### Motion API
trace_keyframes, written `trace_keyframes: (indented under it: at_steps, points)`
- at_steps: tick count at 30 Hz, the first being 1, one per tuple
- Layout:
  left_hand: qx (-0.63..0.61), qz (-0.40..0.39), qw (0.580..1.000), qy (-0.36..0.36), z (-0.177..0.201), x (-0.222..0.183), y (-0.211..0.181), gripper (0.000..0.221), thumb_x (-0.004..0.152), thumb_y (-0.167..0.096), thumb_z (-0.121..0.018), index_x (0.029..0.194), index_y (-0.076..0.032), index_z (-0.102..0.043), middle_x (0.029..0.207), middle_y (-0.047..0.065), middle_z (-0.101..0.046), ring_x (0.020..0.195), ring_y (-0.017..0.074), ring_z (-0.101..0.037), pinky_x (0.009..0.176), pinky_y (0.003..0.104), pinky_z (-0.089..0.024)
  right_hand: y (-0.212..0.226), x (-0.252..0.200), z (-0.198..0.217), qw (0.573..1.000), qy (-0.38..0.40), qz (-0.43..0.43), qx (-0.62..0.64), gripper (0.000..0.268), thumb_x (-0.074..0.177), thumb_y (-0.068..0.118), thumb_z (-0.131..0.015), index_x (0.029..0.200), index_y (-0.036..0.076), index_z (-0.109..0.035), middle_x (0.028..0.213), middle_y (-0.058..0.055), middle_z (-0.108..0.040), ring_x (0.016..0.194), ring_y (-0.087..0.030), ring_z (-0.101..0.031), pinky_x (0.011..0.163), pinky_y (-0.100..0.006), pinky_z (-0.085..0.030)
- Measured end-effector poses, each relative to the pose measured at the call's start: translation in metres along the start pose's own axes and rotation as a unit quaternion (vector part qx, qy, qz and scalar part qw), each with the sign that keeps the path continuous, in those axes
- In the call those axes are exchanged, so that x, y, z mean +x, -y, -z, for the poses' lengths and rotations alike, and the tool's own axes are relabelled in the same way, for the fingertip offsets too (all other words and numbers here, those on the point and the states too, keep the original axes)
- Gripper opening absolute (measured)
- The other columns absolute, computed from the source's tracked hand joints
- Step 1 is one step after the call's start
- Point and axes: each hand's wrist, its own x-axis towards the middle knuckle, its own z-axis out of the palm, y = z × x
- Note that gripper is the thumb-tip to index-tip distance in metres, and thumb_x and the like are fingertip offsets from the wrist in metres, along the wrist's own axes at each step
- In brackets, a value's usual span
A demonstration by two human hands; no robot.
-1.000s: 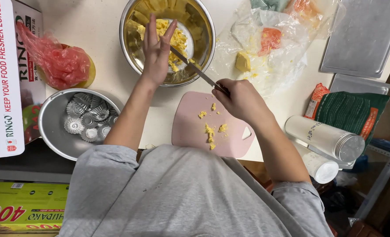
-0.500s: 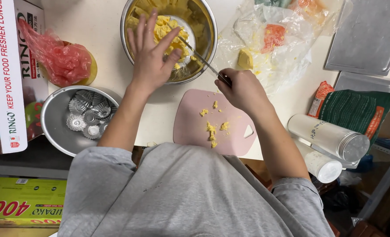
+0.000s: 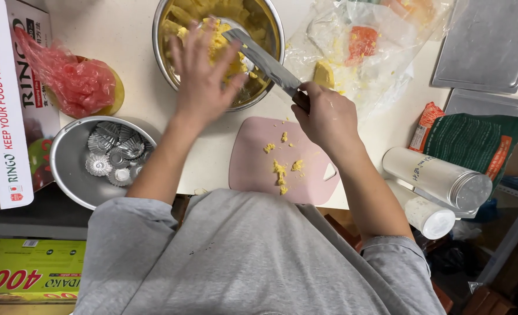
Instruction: Cutting a block of butter into small pieces on a cutting board and placing them in a mixing bowl.
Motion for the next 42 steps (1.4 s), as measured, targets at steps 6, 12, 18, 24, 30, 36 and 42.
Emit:
trace_keyframes:
  at_steps: [6,12,18,24,30,36,42]
  points:
    - [-0.032,-0.069,0.996,0.036,0.000,-0.013,-0.037,0.058,0.107,-0.067,-0.050,0.149,-0.029,-0.063,0.169,0.020,-0.021,0.156,0.0464,-0.011,0.120,0.075,0.003,0.008,-0.001,0.002,1.000,-0.019,0.015,-0.003,0.034,0.087,0.023,-0.078,0.114,0.006,-0.068,0.092,-0.013,-0.075,0.080,-0.035,-0.071,0.067,-0.046,-0.054]
    - [0.002,-0.036,0.998,0.042,-0.003,-0.004,-0.013,0.064,0.106,-0.070,-0.049,0.149,-0.025,-0.062,0.170,0.021,-0.019,0.155,0.0484,-0.008,0.116,0.078,0.005,0.011,-0.012,0.010,0.997,-0.052,0.047,-0.034,0.036,0.085,0.022,-0.079,0.116,0.007,-0.068,0.095,-0.011,-0.074,0.083,-0.033,-0.071,0.067,-0.044,-0.054]
    - [0.020,0.032,0.998,0.058,0.006,0.007,0.015,0.062,0.109,-0.065,-0.046,0.152,-0.022,-0.057,0.172,0.021,-0.018,0.157,0.0464,-0.007,0.120,0.073,0.003,-0.003,-0.023,0.012,0.995,-0.086,0.057,-0.018,0.032,0.084,0.022,-0.080,0.112,0.008,-0.071,0.100,-0.010,-0.075,0.086,-0.032,-0.072,0.072,-0.042,-0.055]
    - [-0.569,0.107,0.815,0.022,0.000,0.014,0.029,0.085,0.106,-0.071,-0.030,0.165,-0.011,-0.015,0.171,0.013,-0.037,0.165,0.0311,-0.018,0.135,0.057,-0.007,0.000,-0.029,0.013,0.995,-0.016,0.051,0.084,0.021,0.087,0.020,-0.077,0.102,0.006,-0.075,0.089,-0.014,-0.074,0.079,-0.035,-0.070,0.071,-0.043,-0.055]
    - [-0.514,0.145,0.841,0.083,0.007,0.015,0.013,0.089,0.099,-0.071,-0.015,0.164,-0.010,-0.009,0.170,0.008,-0.041,0.160,0.0288,-0.008,0.124,0.052,-0.002,0.012,-0.021,0.014,0.983,0.063,0.043,0.168,0.020,0.093,0.022,-0.070,0.101,0.003,-0.075,0.074,-0.017,-0.070,0.066,-0.035,-0.067,0.063,-0.042,-0.053]
    - [-0.276,0.039,0.960,-0.003,0.001,0.002,0.027,0.076,0.110,-0.064,-0.022,0.145,-0.012,-0.066,0.169,0.018,-0.024,0.157,0.0418,-0.014,0.128,0.055,-0.006,0.016,-0.013,0.014,0.967,0.116,-0.029,0.224,0.021,0.097,0.022,-0.064,0.100,0.003,-0.072,0.067,-0.016,-0.067,0.058,-0.029,-0.068,0.059,-0.039,-0.052]
    - [-0.158,-0.022,0.986,-0.037,0.028,0.004,0.015,0.053,0.113,-0.059,-0.044,0.137,-0.023,-0.075,0.169,0.014,-0.033,0.159,0.0397,-0.022,0.132,0.059,-0.011,0.005,-0.016,-0.003,0.982,0.069,0.024,0.173,0.019,0.094,0.020,-0.070,0.101,0.004,-0.075,0.077,-0.016,-0.071,0.068,-0.033,-0.068,0.065,-0.042,-0.054]
